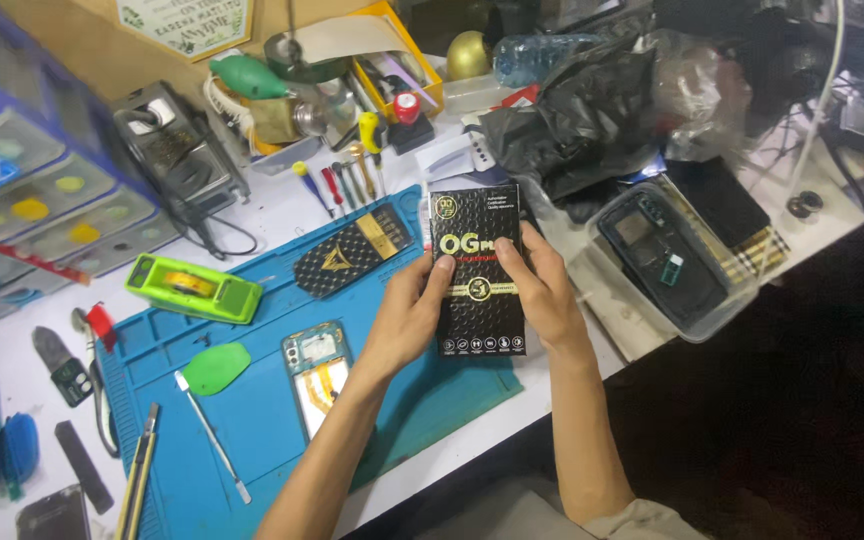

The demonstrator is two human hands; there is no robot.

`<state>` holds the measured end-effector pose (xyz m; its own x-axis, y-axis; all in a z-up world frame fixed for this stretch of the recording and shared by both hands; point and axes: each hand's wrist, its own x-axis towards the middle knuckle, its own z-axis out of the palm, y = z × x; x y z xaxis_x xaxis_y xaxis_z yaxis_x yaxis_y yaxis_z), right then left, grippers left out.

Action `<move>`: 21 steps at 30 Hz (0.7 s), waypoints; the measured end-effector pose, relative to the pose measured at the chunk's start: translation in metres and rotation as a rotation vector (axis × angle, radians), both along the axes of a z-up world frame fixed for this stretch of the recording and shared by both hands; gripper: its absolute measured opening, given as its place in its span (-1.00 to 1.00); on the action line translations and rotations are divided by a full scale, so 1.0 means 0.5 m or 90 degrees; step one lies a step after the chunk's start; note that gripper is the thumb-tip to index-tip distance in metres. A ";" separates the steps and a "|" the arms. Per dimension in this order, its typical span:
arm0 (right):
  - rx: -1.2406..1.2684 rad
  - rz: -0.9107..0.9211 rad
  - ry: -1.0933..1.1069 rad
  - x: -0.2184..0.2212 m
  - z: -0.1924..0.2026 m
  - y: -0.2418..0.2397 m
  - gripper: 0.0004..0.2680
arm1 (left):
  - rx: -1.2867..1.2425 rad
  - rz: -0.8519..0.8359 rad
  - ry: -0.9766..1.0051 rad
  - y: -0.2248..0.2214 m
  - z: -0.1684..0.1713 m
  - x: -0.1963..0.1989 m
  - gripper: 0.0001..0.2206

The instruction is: The person handles a disassembled smartphone on a blue mat, briefly picks up and sets down a battery package, then uses a screwdriver to tighten screws on the phone's internal frame. The person continues to adjust internal components and ribbon cables with their fingers.

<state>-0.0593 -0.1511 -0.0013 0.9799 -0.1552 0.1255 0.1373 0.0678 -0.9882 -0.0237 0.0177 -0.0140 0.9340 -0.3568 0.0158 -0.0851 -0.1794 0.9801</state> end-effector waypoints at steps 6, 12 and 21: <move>-0.039 0.136 -0.028 0.010 -0.013 0.097 -0.80 | 0.024 0.083 -0.030 0.135 -0.031 -0.027 -0.63; -0.101 0.262 0.062 0.003 -0.003 0.205 -0.79 | -0.108 0.179 0.099 0.245 0.018 -0.096 -0.82; -0.258 0.411 0.156 -0.016 0.001 0.277 -0.83 | 0.021 0.228 0.090 0.364 0.032 -0.145 -0.79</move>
<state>-0.0671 -0.0128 -0.0010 0.8676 0.4636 -0.1801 -0.0314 -0.3104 -0.9501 -0.0964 0.1995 0.0018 0.9916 -0.0051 -0.1289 0.1251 -0.2055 0.9706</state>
